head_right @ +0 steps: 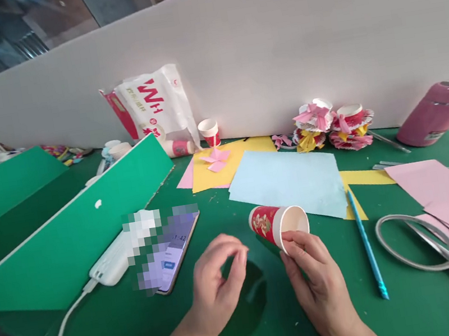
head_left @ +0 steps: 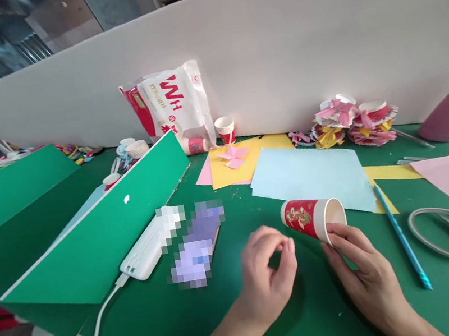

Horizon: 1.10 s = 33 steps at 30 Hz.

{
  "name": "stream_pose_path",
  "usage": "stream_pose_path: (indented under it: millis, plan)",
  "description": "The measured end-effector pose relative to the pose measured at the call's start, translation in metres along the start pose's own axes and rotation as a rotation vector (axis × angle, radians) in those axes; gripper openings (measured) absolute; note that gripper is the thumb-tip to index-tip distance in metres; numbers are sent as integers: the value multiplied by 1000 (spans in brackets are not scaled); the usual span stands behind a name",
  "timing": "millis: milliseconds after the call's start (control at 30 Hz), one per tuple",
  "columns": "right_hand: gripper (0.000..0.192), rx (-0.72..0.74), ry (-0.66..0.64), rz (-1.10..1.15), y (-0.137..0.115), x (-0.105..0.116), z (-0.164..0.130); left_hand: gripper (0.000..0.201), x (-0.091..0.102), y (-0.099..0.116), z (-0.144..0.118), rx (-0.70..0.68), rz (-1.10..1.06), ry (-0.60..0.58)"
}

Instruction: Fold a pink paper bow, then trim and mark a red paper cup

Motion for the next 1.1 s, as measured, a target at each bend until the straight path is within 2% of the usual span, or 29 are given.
stream_pose_path:
  millis: [33, 67, 133, 233, 300, 433, 700, 833, 933, 1100]
  plan:
    - [20, 3, -45, -3, -1, -3, -2, 9, 16, 5, -7, -154, 167, 8]
    - [18, 2, -86, -8, -1, -6, -4, 16, 33, 6, -14, -267, 326, 39]
    - [14, -6, -141, -26, 0, -11, -7, 31, 69, 4, -28, -422, 615, 115]
    - [8, -36, -177, -56, 2, -14, -10, 36, 112, -8, -45, -450, 984, 210]
    - [7, -58, -193, -68, 4, -14, -11, 37, 126, -17, -53, -401, 1170, 181]
    - [10, -82, -218, -84, 4, -14, -11, 44, 128, -32, -59, -289, 1343, 70]
    - [10, -62, -200, -96, 3, -14, -11, 45, 125, -41, -54, -239, 1388, -20]
    - [11, -40, -206, -106, 3, -15, -9, 51, 128, -41, -55, -217, 1370, 53]
    - [11, -31, -201, -113, 2, -14, -8, 57, 134, -45, -55, -132, 1338, 128]
    - [12, -60, -198, -94, 3, -14, -8, 71, 139, -54, -55, 27, 1262, 156]
Point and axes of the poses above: each hand's wrist, its own z-axis towards the middle knuckle, its own x-axis out of the back of the hand, y = z × x, the point moved 3 cm from there along z, towards the middle knuckle, and after that the axes turned 8 degrees about y, right-handed, at the moved point
